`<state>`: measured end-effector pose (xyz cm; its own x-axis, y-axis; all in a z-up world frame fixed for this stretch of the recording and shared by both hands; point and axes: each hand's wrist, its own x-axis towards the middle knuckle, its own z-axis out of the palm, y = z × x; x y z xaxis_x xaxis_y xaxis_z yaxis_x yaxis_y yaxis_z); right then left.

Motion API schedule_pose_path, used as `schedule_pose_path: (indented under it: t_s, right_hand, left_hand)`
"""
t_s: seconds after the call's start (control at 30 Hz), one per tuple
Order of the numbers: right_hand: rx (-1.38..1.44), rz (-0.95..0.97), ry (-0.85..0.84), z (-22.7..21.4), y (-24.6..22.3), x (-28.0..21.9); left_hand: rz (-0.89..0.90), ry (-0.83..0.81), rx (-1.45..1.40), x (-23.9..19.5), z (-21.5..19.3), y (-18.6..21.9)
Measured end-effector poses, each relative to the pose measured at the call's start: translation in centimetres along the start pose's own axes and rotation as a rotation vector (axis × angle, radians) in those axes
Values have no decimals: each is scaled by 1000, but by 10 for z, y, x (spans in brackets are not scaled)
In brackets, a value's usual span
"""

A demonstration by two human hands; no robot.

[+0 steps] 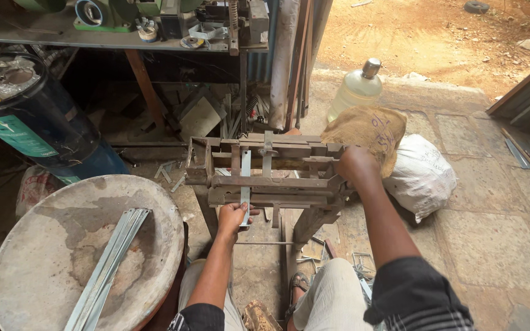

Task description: The person feeds thin metal strips into a manual shearing machine, pulls the lever to cut them, and drops the finished pieces into a large round basin.

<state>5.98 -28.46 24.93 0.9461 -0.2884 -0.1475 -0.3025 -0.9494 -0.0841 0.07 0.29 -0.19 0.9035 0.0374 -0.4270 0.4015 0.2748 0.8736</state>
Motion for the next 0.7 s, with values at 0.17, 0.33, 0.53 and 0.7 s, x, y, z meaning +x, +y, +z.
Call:
schedule_pose_path:
  t_s: [0.17, 0.33, 0.53, 0.7]
  right_hand:
    - [102, -89, 265, 52, 32, -41]
    - [217, -52, 411, 123, 48, -93]
    - [585, -88, 610, 217, 48, -120]
    - [307, -197, 587, 169, 68, -93]
  left_hand:
    - [-7, -19, -12, -2, 2, 1]
    - [-116, 88, -104, -18, -15, 7]
    - [53, 220, 95, -49, -33, 5]
    - [374, 214, 409, -59, -28, 24]
